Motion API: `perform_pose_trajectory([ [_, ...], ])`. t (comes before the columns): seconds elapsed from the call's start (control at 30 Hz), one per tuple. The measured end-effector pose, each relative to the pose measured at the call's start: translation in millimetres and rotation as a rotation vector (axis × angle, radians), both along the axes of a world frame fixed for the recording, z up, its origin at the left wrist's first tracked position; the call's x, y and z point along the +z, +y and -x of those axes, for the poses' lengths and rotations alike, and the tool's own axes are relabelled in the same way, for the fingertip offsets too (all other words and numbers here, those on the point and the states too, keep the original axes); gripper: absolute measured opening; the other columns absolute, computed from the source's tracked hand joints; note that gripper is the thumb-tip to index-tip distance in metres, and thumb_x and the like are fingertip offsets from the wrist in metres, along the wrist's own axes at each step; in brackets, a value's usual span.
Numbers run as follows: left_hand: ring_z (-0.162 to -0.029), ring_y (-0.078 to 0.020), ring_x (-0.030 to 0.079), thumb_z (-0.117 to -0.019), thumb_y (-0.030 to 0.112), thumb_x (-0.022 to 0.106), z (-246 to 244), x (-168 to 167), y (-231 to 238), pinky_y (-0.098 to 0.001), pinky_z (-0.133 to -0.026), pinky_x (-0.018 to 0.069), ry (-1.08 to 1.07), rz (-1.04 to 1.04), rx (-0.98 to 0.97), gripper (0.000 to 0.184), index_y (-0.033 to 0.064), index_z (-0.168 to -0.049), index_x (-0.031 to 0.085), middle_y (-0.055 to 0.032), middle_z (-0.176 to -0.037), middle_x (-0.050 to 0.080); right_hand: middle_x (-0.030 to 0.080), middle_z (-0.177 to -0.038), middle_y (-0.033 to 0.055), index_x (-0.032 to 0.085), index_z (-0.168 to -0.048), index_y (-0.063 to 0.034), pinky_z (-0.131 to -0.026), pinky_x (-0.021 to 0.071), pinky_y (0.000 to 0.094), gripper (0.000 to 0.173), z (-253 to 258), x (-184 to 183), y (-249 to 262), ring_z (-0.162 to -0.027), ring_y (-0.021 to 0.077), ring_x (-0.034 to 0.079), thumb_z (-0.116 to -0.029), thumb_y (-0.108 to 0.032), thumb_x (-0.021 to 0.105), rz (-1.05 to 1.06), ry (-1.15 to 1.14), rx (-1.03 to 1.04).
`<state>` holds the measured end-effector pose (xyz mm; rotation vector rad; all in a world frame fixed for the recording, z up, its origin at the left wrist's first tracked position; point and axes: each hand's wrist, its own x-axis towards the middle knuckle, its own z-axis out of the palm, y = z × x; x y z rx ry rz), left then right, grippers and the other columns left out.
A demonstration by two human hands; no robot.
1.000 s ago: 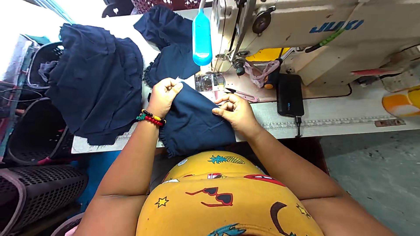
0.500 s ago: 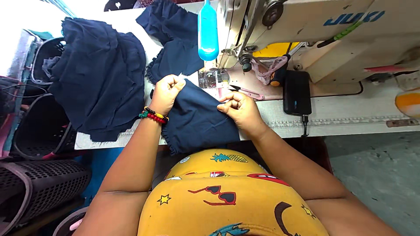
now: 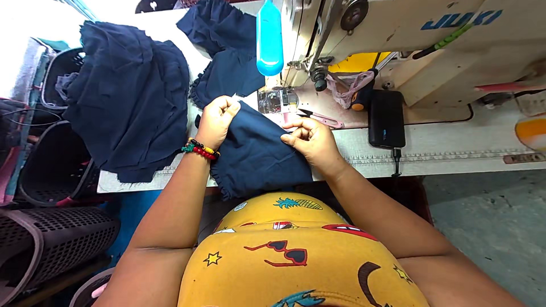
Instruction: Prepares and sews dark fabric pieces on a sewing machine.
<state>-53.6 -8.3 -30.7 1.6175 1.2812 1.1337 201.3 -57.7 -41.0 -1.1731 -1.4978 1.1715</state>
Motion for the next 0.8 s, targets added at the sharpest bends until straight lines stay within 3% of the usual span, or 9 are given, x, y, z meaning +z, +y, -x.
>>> perform_pose_trajectory([
  [0.53, -0.083, 0.0032, 0.059, -0.1037, 0.010, 0.055, 0.5, -1.9, -0.1, -0.0163, -0.079, 0.0490, 0.028, -0.029, 0.004, 0.013, 0.0047, -0.098, 0.065, 0.0042, -0.090, 0.063, 0.065, -0.071, -0.0039, 0.070, -0.097, -0.0062, -0.059, 0.0490, 0.0172, 0.011, 0.7, -3.5, 0.9, -0.061, 0.0002, 0.058, -0.0904, -0.014, 0.075, -0.046, -0.022, 0.004],
  [0.8, -0.083, 0.0026, 0.063, -0.0969, 0.001, 0.063, 1.5, 6.7, -6.0, -0.0167, -0.080, 0.0536, -0.099, -0.034, -0.064, 0.009, 0.0031, -0.105, 0.064, 0.0059, -0.092, 0.066, 0.069, -0.083, -0.0017, 0.071, -0.099, -0.0084, -0.062, 0.0514, 0.0169, 0.009, 0.3, -7.0, -8.2, -0.067, 0.0004, 0.061, -0.0930, -0.015, 0.072, -0.168, -0.117, -0.022],
])
